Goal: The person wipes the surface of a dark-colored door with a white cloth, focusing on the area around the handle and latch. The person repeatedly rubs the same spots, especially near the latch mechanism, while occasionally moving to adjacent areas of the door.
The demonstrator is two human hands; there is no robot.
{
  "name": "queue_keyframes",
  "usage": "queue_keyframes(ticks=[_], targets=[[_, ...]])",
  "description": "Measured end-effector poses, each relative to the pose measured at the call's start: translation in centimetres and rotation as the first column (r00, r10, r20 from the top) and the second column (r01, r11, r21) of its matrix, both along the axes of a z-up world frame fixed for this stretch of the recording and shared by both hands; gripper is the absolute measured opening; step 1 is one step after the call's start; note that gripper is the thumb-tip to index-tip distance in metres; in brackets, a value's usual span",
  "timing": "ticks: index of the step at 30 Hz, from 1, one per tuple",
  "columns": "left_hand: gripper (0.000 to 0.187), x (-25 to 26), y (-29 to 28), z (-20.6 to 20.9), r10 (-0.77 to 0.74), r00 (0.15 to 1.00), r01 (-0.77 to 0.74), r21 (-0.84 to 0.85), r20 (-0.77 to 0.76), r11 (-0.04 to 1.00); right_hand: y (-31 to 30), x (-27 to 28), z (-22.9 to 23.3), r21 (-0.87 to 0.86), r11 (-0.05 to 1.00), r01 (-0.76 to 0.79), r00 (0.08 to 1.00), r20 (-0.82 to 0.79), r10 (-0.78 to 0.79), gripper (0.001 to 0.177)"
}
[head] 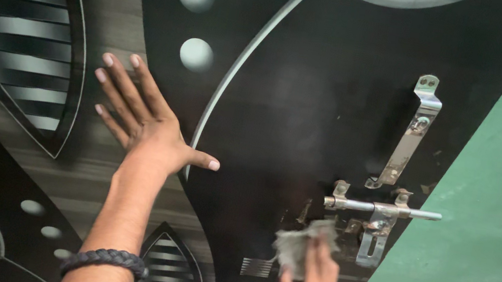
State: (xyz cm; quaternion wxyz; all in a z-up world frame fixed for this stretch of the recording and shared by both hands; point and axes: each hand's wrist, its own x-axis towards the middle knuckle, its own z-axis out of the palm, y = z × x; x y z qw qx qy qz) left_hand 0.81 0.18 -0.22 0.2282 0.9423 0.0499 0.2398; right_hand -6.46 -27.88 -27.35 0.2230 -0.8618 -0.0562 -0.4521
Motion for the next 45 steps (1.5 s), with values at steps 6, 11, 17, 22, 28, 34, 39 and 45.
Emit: queue_keyframes(ticks=[6, 11, 17, 22, 28, 34, 39, 45], targets=[[0.187, -0.4, 0.0, -0.1, -0.004, 0.999, 0.004, -0.004, 0.041, 1.0, 1.5, 0.4, -0.4, 0.094, 0.991, -0.091, 0.996, 0.018, 0.09, 0.077], [0.187, -0.4, 0.1, -0.2, -0.018, 0.997, 0.018, -0.006, 0.076, 1.0, 1.7, 0.5, 0.5, 0.069, 0.998, 0.014, 0.999, 0.039, -0.017, 0.08], [0.188, 0.0, 0.2, -0.6, -0.021, 0.994, 0.021, 0.004, 0.105, 1.0, 4.0, -0.6, 2.1, -0.026, 0.999, -0.035, 0.991, -0.128, 0.032, 0.075], [0.188, 0.2, 0.4, -1.0, -0.029, 0.989, 0.028, 0.01, 0.147, 1.0, 6.3, -0.8, 2.0, -0.099, 0.991, -0.093, 0.992, -0.09, 0.084, 0.073], [0.187, 0.4, 0.4, -1.1, -0.028, 0.992, 0.027, 0.015, 0.126, 1.0, 5.9, -0.6, 2.9, -0.053, 0.998, 0.042, 0.997, -0.055, -0.045, 0.076], [0.187, 0.1, 0.3, -0.9, -0.028, 0.993, 0.026, 0.014, 0.118, 1.0, 5.2, -0.5, 4.8, -0.254, 0.966, -0.058, 0.979, -0.201, 0.006, 0.073], [0.187, 0.2, 0.4, -1.0, -0.023, 0.994, 0.022, 0.016, 0.111, 1.0, 6.4, -0.1, 4.7, -0.066, 0.995, -0.074, 0.994, 0.081, 0.079, 0.071], [0.188, 0.1, 0.3, -0.8, -0.039, 0.986, 0.036, 0.019, 0.163, 0.999, 6.8, -1.0, 3.6, -0.126, 0.988, -0.093, 0.996, -0.008, 0.093, 0.079]])
